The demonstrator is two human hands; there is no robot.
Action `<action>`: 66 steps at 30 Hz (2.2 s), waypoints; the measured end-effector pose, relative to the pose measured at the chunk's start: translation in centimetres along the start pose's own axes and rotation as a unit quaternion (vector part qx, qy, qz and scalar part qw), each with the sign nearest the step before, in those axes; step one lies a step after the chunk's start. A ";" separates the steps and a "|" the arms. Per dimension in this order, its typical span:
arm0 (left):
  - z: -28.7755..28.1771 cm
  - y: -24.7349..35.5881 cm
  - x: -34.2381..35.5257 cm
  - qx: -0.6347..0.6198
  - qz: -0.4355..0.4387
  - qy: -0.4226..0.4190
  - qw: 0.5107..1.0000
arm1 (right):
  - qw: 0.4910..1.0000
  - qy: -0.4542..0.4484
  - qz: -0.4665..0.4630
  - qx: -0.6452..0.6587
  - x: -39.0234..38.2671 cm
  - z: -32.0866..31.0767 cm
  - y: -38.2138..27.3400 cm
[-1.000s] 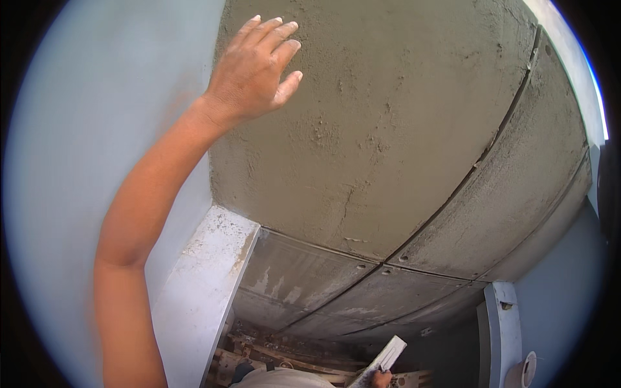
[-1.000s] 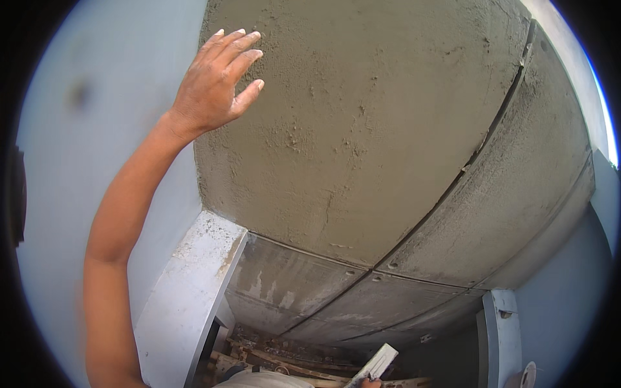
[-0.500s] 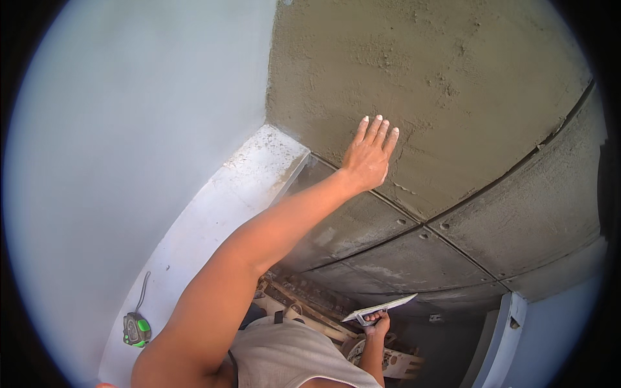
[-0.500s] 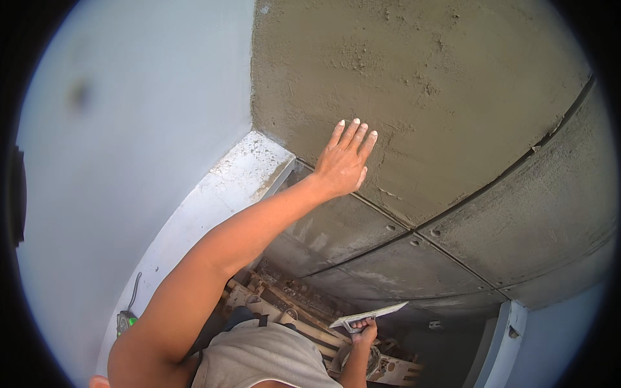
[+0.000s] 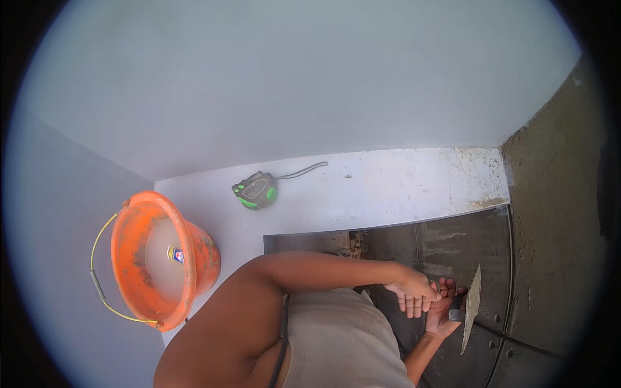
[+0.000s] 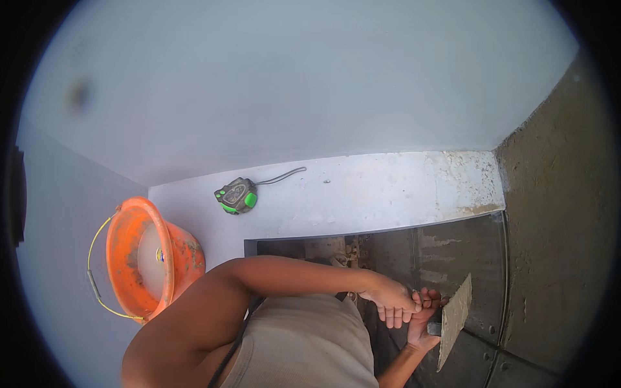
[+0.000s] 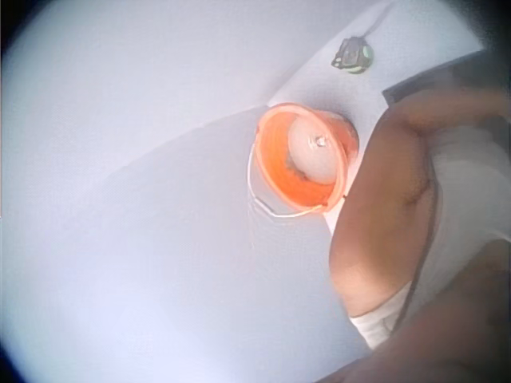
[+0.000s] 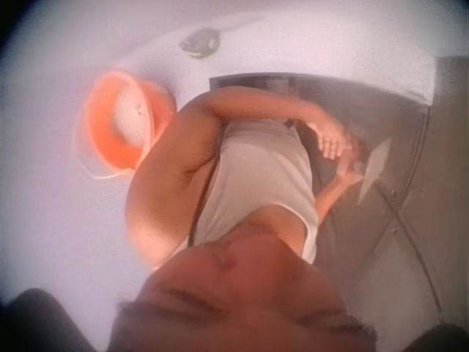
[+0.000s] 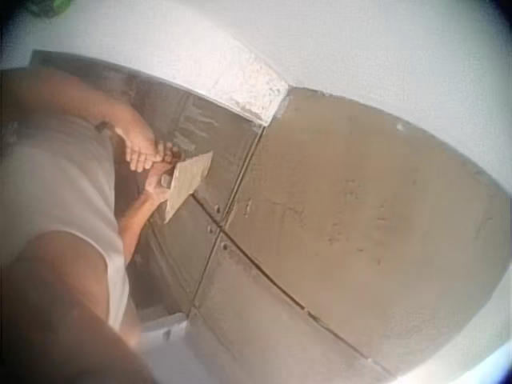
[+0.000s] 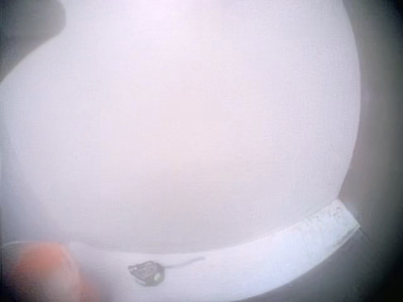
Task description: The person applies and smooths wet plaster onto a curved wall using a trowel and a hawk. They repeatedly scoop plaster from a bucket, spread it across the surface, and level it with the trowel. The person also pours water from a small cup onto the wall and spreads it with the trowel.
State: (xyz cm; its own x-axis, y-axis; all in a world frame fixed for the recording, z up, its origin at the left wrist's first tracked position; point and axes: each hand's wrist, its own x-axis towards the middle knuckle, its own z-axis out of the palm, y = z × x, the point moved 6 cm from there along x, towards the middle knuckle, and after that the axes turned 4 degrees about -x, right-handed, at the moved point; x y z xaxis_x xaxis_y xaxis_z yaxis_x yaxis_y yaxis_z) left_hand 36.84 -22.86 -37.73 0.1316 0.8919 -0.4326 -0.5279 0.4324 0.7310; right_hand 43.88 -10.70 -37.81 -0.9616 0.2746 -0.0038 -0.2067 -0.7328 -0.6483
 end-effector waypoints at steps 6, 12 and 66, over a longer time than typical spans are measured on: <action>1.1 2.7 -1.1 -0.288 0.108 -0.060 0.950 | 0.988 -0.067 0.099 -0.093 3.2 1.8 3.8; -2.6 1.7 -0.4 -0.305 0.191 -0.025 0.933 | 0.975 -0.010 0.154 -0.158 4.2 -2.8 3.3; 5.9 -29.8 32.1 0.338 -0.481 0.098 0.803 | 0.346 0.825 0.421 -0.152 -66.8 -50.0 34.2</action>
State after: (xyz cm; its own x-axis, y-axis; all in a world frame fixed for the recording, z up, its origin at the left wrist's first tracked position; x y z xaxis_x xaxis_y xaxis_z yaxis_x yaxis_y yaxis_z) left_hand 61.74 -6.34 -70.31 0.0364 0.0929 -0.9950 0.3232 0.9411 0.0997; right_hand 110.12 -22.93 -97.81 0.8045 0.2100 -0.5557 0.2915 -0.9546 0.0612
